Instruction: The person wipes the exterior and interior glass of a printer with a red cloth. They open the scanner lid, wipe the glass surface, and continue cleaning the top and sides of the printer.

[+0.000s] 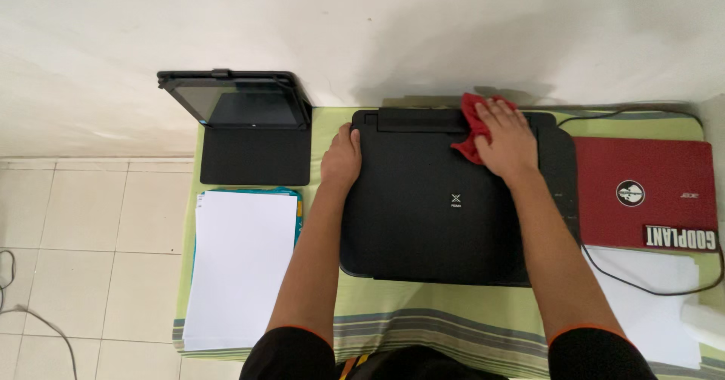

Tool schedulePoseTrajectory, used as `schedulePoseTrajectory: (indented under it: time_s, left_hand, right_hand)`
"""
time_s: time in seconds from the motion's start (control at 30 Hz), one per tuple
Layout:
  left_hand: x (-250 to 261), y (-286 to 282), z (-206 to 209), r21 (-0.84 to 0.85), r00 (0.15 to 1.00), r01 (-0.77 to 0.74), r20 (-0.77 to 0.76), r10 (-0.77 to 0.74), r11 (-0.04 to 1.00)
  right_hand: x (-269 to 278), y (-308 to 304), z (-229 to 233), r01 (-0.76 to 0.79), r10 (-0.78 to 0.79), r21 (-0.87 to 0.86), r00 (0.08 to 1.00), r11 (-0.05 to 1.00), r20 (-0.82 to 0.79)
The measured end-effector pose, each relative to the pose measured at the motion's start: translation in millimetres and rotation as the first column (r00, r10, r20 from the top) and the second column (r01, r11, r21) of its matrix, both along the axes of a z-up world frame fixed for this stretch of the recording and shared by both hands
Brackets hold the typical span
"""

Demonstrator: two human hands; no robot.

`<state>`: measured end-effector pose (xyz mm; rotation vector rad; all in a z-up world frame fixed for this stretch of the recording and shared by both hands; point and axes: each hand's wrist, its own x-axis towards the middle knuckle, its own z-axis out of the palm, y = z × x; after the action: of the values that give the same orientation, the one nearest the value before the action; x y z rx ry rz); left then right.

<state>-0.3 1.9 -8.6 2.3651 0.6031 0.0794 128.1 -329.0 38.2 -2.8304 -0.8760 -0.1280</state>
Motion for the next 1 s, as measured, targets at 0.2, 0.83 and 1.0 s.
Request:
schedulePoseTrajectory:
  time_s: [0.2, 0.83, 1.0]
  left_hand:
    - [1.8, -0.7, -0.2, -0.006, 0.998, -0.011, -0.061, 0.011, 1.0]
    - [-19.0, -0.9, -4.1, -0.403, 0.984, -0.103, 0.091, 0.152, 0.909]
    - [-48.5, -17.2, 10.6, -0.27, 0.992, -0.035, 0.111, 0.067, 0.962]
  right_hand:
    - [2.7, -26.6, -20.8, 0.28, -0.282, 0.048, 0.959, 0.959, 0.025]
    - [-138.9, 156.5, 9.3, -0.31, 0.312, 0.107, 0.95, 0.945, -0.007]
    - [-156.8, 89.3, 11.7, -0.358, 0.358, 0.023, 0.926, 0.934, -0.121]
